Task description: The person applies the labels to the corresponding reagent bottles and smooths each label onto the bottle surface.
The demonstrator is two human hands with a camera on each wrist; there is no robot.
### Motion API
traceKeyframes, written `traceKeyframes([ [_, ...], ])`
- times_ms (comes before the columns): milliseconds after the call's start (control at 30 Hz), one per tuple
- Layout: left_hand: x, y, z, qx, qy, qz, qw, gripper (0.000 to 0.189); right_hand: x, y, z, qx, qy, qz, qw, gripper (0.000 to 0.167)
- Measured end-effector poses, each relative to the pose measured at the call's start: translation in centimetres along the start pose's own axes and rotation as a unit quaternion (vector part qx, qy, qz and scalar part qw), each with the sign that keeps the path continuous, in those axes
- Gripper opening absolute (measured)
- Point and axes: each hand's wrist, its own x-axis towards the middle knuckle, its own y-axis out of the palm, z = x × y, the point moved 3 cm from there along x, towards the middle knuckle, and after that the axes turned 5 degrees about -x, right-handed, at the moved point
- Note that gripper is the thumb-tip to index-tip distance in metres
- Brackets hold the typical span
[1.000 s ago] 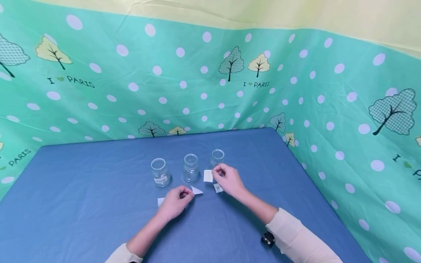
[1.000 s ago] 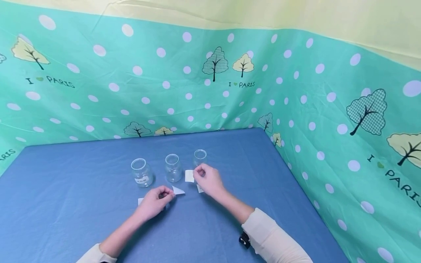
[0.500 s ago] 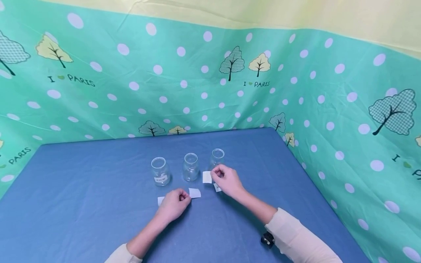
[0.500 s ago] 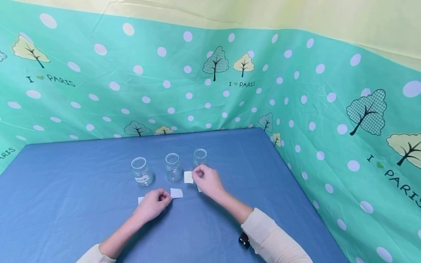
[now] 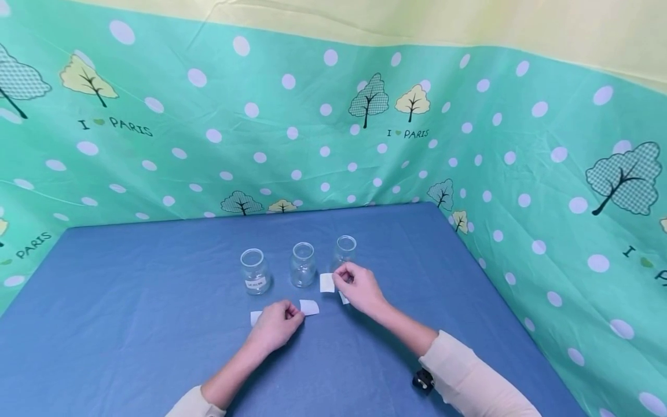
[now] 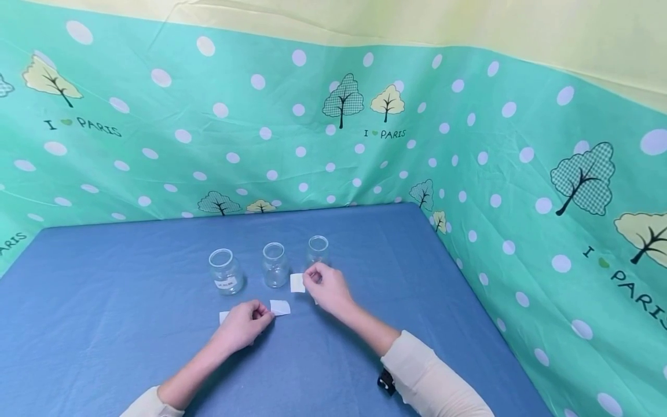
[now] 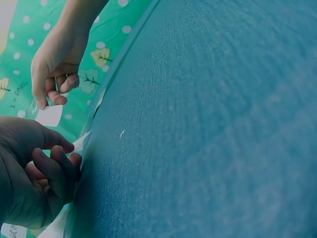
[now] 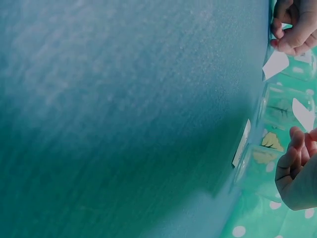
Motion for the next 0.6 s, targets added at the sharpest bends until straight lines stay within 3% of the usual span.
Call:
traceKeyframes([
  [333,0.03,-0.37,-0.05,-0.039,-0.025,0.009,0.9989,0.011,-0.02,0.36,0.13,-0.004,-0.001,0.004,1.0,0.007],
  [600,0.86,-0.85,-0.79,-0.063,0.02,-0.046,0.9968,0.011,-0.16,0.75,0.49,0.009,-0.008,0.008,0.9999,0.006],
])
